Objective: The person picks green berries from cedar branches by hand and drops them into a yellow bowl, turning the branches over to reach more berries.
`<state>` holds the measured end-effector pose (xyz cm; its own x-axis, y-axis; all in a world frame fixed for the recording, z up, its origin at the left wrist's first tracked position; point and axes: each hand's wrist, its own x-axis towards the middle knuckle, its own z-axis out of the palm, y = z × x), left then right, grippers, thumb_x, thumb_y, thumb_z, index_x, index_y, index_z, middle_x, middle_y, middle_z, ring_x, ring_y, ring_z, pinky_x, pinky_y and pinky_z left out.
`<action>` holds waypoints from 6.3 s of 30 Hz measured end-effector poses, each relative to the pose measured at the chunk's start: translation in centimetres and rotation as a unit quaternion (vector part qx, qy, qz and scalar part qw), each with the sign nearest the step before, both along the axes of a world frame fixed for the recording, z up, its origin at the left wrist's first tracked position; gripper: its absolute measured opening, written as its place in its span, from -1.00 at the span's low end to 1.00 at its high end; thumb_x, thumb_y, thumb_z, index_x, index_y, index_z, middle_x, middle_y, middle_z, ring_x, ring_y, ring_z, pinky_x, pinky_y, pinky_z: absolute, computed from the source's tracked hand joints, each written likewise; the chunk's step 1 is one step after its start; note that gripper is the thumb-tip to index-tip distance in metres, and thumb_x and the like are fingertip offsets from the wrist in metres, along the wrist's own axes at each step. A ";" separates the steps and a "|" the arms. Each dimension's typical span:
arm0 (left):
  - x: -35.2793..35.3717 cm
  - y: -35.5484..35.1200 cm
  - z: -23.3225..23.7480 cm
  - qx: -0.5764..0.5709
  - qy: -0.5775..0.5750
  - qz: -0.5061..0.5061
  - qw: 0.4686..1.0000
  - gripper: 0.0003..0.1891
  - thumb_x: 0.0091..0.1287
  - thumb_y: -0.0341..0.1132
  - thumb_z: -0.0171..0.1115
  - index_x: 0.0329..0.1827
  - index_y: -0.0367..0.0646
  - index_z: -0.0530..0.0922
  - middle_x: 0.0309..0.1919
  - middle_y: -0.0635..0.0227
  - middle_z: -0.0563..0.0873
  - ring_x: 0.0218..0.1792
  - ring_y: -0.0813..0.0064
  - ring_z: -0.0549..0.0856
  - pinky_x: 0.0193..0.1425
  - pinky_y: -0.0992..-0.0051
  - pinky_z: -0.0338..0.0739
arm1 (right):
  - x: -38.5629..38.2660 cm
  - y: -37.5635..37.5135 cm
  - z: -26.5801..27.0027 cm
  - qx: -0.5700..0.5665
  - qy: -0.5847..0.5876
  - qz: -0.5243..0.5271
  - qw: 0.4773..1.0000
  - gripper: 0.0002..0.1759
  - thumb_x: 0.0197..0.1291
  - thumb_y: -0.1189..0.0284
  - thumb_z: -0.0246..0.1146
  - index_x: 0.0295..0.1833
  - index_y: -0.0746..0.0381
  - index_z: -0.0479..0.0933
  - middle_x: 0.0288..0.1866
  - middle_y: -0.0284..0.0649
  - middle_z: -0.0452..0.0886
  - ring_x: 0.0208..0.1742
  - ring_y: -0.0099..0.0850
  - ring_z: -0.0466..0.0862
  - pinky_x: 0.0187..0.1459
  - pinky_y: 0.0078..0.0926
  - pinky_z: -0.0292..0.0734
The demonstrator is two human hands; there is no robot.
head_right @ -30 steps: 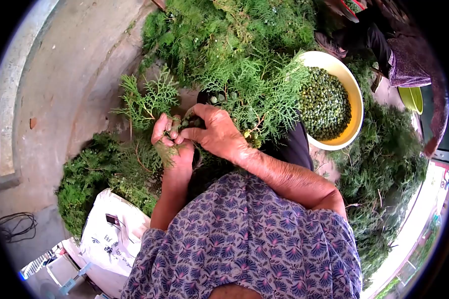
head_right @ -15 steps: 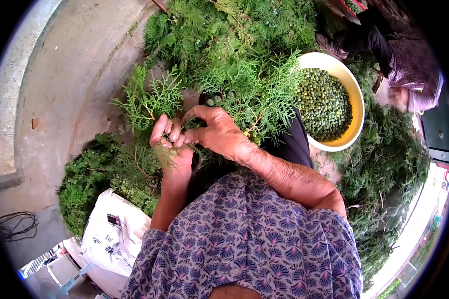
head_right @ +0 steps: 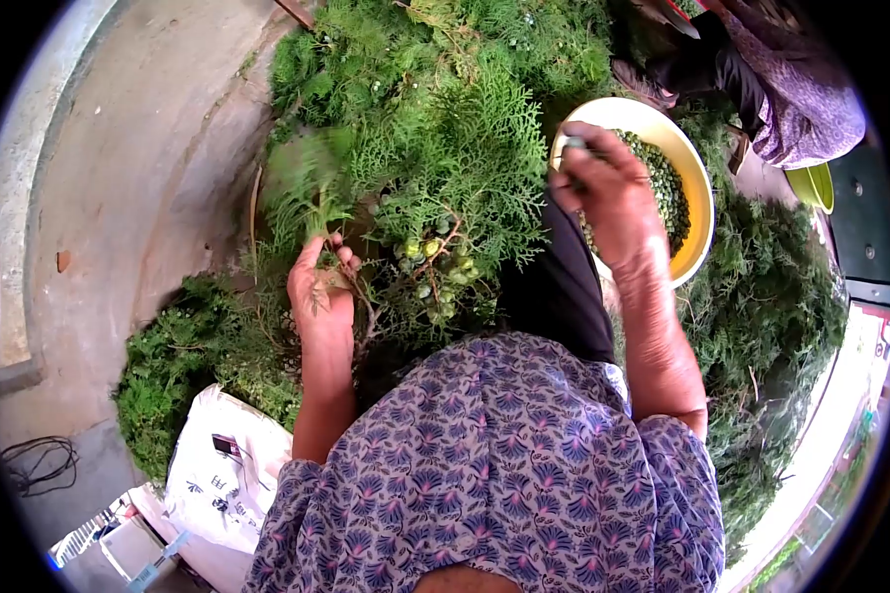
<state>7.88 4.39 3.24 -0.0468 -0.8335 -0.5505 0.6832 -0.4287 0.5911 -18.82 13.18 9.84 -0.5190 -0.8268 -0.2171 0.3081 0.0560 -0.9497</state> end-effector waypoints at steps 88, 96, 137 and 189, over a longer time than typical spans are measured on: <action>-7.8 2.6 -0.7 -0.431 -0.309 -0.283 0.799 -0.92 0.19 -0.44 0.29 -0.34 -0.27 0.59 -0.54 0.39 0.57 -0.51 0.60 0.49 -0.44 0.57 0.36 | 0.6 1.8 -3.9 -0.022 -0.059 -0.052 0.997 -0.75 0.31 0.26 0.11 -0.22 0.23 0.53 -0.63 -0.40 0.45 -0.65 -0.65 0.35 -0.61 -0.68 0.25; -7.7 2.8 2.1 -0.259 -0.230 -0.310 0.886 -0.87 0.18 -0.51 0.26 -0.22 -0.29 0.59 -0.39 0.45 0.65 -0.43 0.72 0.54 -0.35 0.66 0.43 | -14.0 8.9 -12.1 0.216 0.379 -0.243 0.867 -0.60 0.10 0.41 0.24 0.11 0.18 0.51 -0.01 -0.15 0.61 -0.04 -0.38 0.59 0.04 -0.47 0.44; -4.5 -0.7 1.5 -0.058 0.014 -0.237 0.970 -0.79 0.30 -0.21 0.17 -0.43 -0.10 0.45 -0.52 0.46 0.52 -0.63 0.54 0.51 -0.64 0.56 0.42 | 4.8 1.9 -2.3 -0.033 0.155 0.134 0.978 -0.85 0.18 0.63 0.15 -0.17 0.32 0.59 -0.28 -0.23 0.63 -0.45 -0.59 0.63 -0.53 -0.74 0.50; -4.3 -0.1 -1.0 -0.173 -0.108 -0.268 0.941 -0.47 0.05 -0.57 0.36 0.11 -0.27 0.36 -0.27 0.23 0.68 -0.36 0.43 0.66 -0.22 0.48 0.58 | 4.1 -1.9 -2.6 -0.062 -0.219 0.096 0.969 -0.84 0.24 0.45 0.16 -0.12 0.28 0.42 -0.32 -0.28 0.52 -0.37 -0.53 0.60 -0.47 -0.70 0.45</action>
